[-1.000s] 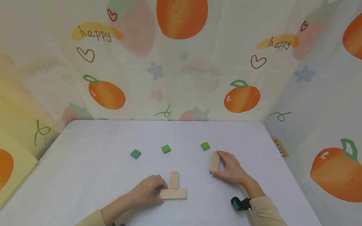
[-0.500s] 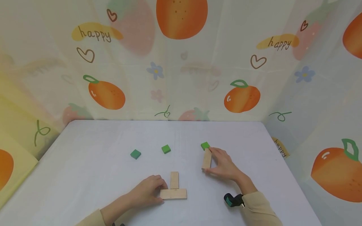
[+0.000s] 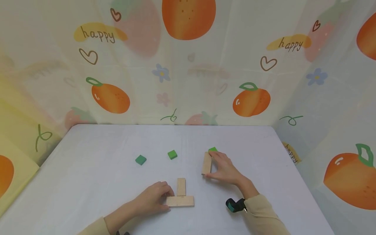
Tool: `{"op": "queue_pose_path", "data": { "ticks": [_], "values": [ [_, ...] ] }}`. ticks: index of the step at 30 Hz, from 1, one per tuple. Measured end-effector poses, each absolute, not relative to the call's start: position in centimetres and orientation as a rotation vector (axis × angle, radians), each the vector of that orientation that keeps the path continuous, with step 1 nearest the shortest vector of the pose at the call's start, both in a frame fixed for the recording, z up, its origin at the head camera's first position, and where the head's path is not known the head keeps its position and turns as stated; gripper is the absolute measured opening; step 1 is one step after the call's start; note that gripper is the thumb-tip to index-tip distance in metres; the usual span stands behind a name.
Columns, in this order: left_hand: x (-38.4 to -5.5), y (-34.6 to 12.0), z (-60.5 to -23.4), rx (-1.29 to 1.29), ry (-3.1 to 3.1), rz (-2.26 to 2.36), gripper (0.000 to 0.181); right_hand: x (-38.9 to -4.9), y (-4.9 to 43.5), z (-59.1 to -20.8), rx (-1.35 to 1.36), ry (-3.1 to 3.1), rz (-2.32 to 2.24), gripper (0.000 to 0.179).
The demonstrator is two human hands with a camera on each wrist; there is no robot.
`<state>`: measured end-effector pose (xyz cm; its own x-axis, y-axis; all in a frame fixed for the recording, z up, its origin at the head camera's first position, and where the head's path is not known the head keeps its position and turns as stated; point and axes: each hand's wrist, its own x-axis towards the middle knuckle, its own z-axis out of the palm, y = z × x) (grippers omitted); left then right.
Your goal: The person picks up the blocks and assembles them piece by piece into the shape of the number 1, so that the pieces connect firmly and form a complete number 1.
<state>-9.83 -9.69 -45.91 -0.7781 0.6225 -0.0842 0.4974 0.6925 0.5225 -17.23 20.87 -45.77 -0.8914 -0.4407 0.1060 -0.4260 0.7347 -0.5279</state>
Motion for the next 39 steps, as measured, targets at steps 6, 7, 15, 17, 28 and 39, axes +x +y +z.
{"op": "queue_pose_path", "data": {
  "ticks": [6, 7, 15, 17, 28, 39],
  "values": [
    [-9.9, -9.7, -46.0, 0.905, 2.653, 0.699, 0.031, -17.5, 19.7, -45.7, -0.764, 2.877, -0.872, 0.089],
    [-9.9, -9.7, -46.1, 0.906, 2.656, 0.697, 0.031, -17.6, 19.4, -45.6, -0.777, 2.869, -0.88, 0.089],
    [-10.0, -9.6, -46.1, 0.903, 2.66, 0.712, 0.031, -18.1, 17.6, -45.8, -0.835, 2.817, -0.886, 0.09],
    [-10.1, -9.6, -46.1, 0.906, 2.658, 0.714, 0.031, -18.2, 17.2, -46.0, -0.841, 2.81, -0.875, 0.09],
    [-10.1, -9.6, -46.0, 0.921, 2.66, 0.705, 0.032, -19.2, 15.5, -47.0, -0.869, 2.771, -0.835, 0.091],
    [-10.2, -9.6, -46.1, 0.918, 2.66, 0.7, 0.032, -19.8, 14.0, -47.3, -0.902, 2.734, -0.809, 0.091]
  ]
}}
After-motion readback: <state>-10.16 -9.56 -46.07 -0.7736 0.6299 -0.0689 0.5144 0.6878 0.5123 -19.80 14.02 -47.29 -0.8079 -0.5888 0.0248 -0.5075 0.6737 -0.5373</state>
